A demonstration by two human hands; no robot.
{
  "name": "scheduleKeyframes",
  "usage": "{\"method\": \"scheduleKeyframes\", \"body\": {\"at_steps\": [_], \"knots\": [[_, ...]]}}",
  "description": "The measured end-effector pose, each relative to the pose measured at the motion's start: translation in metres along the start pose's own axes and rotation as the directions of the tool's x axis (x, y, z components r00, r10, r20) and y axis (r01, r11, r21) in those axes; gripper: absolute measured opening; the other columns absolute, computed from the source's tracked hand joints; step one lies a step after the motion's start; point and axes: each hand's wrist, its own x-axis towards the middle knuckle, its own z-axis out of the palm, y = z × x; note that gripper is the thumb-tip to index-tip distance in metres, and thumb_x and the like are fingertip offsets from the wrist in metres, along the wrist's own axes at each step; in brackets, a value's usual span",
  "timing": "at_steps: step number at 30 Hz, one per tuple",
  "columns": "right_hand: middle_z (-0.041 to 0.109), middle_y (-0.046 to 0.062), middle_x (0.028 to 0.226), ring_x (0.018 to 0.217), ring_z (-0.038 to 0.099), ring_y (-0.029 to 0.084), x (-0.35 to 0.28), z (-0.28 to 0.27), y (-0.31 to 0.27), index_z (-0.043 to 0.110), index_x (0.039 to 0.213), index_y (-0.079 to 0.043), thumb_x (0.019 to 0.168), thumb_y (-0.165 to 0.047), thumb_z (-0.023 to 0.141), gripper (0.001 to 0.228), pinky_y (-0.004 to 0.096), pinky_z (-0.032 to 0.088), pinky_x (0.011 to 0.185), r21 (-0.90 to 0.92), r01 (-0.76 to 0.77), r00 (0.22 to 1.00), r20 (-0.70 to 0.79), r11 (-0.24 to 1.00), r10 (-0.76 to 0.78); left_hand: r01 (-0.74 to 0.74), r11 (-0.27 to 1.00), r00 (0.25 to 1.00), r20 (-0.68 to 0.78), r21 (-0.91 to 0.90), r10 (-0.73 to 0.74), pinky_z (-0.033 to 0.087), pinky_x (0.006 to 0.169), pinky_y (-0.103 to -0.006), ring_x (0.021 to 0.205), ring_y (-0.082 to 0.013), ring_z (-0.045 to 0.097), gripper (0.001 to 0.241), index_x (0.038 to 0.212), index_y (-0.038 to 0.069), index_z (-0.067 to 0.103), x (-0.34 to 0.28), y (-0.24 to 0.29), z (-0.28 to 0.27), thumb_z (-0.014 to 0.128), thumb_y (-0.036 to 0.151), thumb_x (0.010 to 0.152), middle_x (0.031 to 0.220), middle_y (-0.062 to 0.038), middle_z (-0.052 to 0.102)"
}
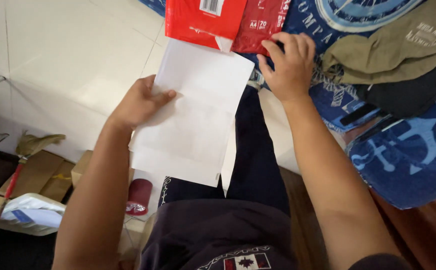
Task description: The person sorts through a large stack of papers on a table, wiping them with a cloth and placing them into a clear plastic bin. They also handle a red package of paper and a yellow envelope, eventually moving to the floor to continue organizing the items.
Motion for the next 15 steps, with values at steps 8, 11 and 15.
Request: {"method": "scheduleKeyframes", "body": {"at_steps": [8,11,15], "knots": [[0.062,0.007,0.132,0.125,0.057,0.029,0.021,0.001,0.007,0.070,0.122,-0.004,0.086,-0.027,0.087,0.047,0.052,0.034,0.121,0.026,0.026,0.999,0.041,0.999,-0.027,-0.028,0.998,1.000,-0.008,-0.049,0.028,0.053,0.068,-0.0286,0.077,-0.0095,0.063,0.035,0.117,-0.002,0.068,-0.002,-0.015,0.006,0.074,0.025,0.095,0.091,-0.004,0.073],[0.060,0.009,0.130,0.125,0.057,0.030,0.026,0.000,0.000,0.069,0.126,-0.004,0.088,-0.035,0.090,0.053,0.055,0.032,0.122,-0.002,0.000,0.999,0.046,1.000,0.000,-0.022,0.984,1.000,-0.004,-0.179,0.022,0.056,0.070,-0.0270,0.078,-0.0094,0.067,0.038,0.119,0.001,0.066,-0.005,-0.009,0.009,0.075,0.024,0.090,0.093,-0.002,0.075],[0.057,0.017,0.137,0.133,0.049,0.037,0.040,0.008,-0.006,0.063,0.133,0.001,0.086,-0.045,0.089,0.071,0.059,0.023,0.122,-0.036,-0.047,0.998,0.050,0.998,0.049,-0.004,0.993,1.000,-0.028,-0.115,0.001,0.054,0.068,-0.0280,0.075,-0.0101,0.064,0.037,0.118,0.001,0.068,-0.003,-0.008,0.008,0.075,0.025,0.091,0.092,-0.003,0.073]]}}
